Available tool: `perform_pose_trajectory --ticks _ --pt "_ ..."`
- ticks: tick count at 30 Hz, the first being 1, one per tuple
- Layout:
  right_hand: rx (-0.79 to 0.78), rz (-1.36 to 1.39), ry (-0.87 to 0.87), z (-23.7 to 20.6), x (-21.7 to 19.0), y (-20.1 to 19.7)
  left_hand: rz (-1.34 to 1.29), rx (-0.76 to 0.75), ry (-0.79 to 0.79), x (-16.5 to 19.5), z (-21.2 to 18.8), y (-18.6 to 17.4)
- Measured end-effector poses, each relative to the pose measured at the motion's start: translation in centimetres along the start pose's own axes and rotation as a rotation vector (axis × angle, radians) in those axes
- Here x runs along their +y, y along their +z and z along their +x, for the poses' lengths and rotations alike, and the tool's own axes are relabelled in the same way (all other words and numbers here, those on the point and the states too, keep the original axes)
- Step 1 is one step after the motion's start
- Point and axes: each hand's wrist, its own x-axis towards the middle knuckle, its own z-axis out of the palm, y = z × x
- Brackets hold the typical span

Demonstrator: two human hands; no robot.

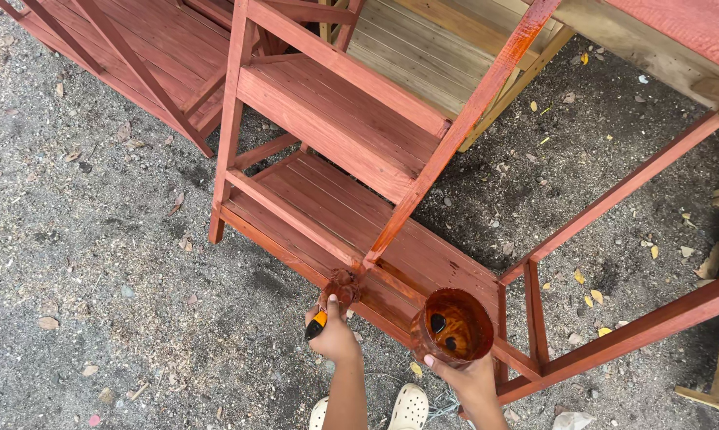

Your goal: The person applies reddish-brown stain to a wooden shelving unit using a brush and a small container. They repeatedly dip the brush into the container and wipe the stain onto the shelves and frame, working from the lower shelves upward.

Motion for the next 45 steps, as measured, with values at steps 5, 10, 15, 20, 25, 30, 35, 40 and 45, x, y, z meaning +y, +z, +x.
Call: perform_pose_trajectory --ticks 5,10,15,20,25,30,35,40,45 --pt "-0.019 0.019 0.040 0.4 0.2 -1.7 -0.084 0.012 -0.050 -0.4 0.2 -0.9" --pt "-0.072 0.049 -0.034 0.7 1.0 -2.6 -0.118 0.057 -0.062 -1.6 -0.2 -2.3" --pt "-0.079 -0.033 -0.045 0.8 1.8 -3.7 -0.177 0.038 -0.040 -2.3 -1.1 -0.9" --pt "-0.066 0.001 0.035 1.1 2.1 -4.5 -0.192 -0.050 0.052 -1.5 -2.4 3.1" --pt "-0.076 -0.017 -0.039 1.3 1.0 -5.3 0.161 0.022 0.064 1.1 -4.2 6.8" --pt "-0.069 0.062 0.002 1.7 -0.3 -6.7 0.209 -0.086 0.150 4.1 -6.7 10.5" --pt "-0.049 0.051 -0.042 2.0 -0.9 -7.6 0.052 -0.222 0.179 7.7 -7.9 16.1" --pt "-0.031 0.082 -0.005 2.2 -1.7 -7.6 -0.199 -0.271 -0.071 12.1 -9.1 18.8" --pt "-0.049 0.141 -0.110 2.6 -2.0 -7.8 -0.417 -0.453 -0.210 17.3 -8.8 17.2"
